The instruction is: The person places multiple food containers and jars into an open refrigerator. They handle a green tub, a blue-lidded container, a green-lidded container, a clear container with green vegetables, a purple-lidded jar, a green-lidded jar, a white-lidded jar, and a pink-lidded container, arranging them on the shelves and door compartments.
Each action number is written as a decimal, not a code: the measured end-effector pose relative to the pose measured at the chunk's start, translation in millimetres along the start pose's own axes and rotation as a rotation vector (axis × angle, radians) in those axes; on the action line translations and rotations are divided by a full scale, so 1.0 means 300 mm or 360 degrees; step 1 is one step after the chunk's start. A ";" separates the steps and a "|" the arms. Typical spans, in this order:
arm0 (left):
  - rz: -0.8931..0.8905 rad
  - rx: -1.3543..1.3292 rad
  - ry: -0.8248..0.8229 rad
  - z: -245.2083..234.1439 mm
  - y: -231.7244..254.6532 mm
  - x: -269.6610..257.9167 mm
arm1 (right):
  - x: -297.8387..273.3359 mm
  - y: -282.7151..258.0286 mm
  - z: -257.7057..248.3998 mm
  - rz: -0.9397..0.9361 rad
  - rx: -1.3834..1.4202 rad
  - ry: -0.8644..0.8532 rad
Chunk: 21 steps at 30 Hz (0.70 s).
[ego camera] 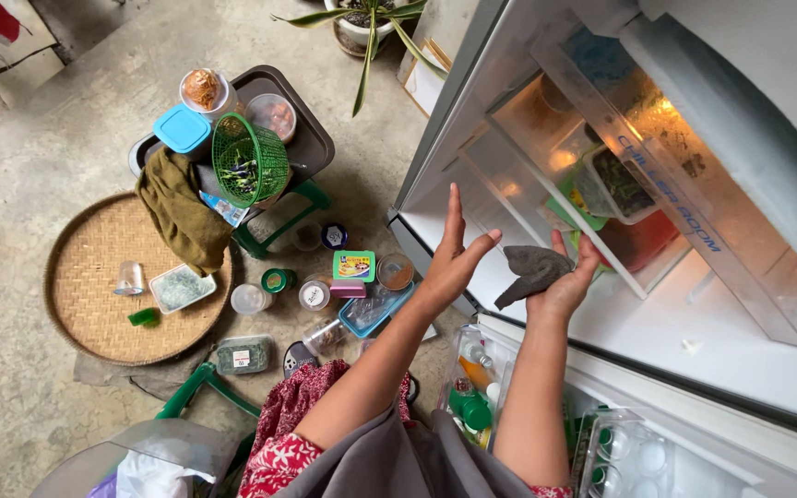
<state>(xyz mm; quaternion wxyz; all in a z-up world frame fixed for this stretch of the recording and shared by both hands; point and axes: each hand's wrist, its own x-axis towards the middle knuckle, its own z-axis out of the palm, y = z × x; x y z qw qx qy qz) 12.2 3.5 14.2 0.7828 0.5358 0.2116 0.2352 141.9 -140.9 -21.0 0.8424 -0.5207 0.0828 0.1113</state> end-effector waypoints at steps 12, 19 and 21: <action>-0.0066 -0.0100 0.0117 -0.025 0.094 -0.080 | -0.117 -0.094 0.100 -0.0136 0.0008 0.0010; 0.0022 -0.0155 0.0197 -0.067 0.113 -0.132 | -0.184 -0.126 0.145 -0.0094 0.0008 0.0021; 0.0075 -0.0140 0.0203 -0.078 0.119 -0.141 | -0.202 -0.132 0.164 -0.0092 -0.0012 -0.0019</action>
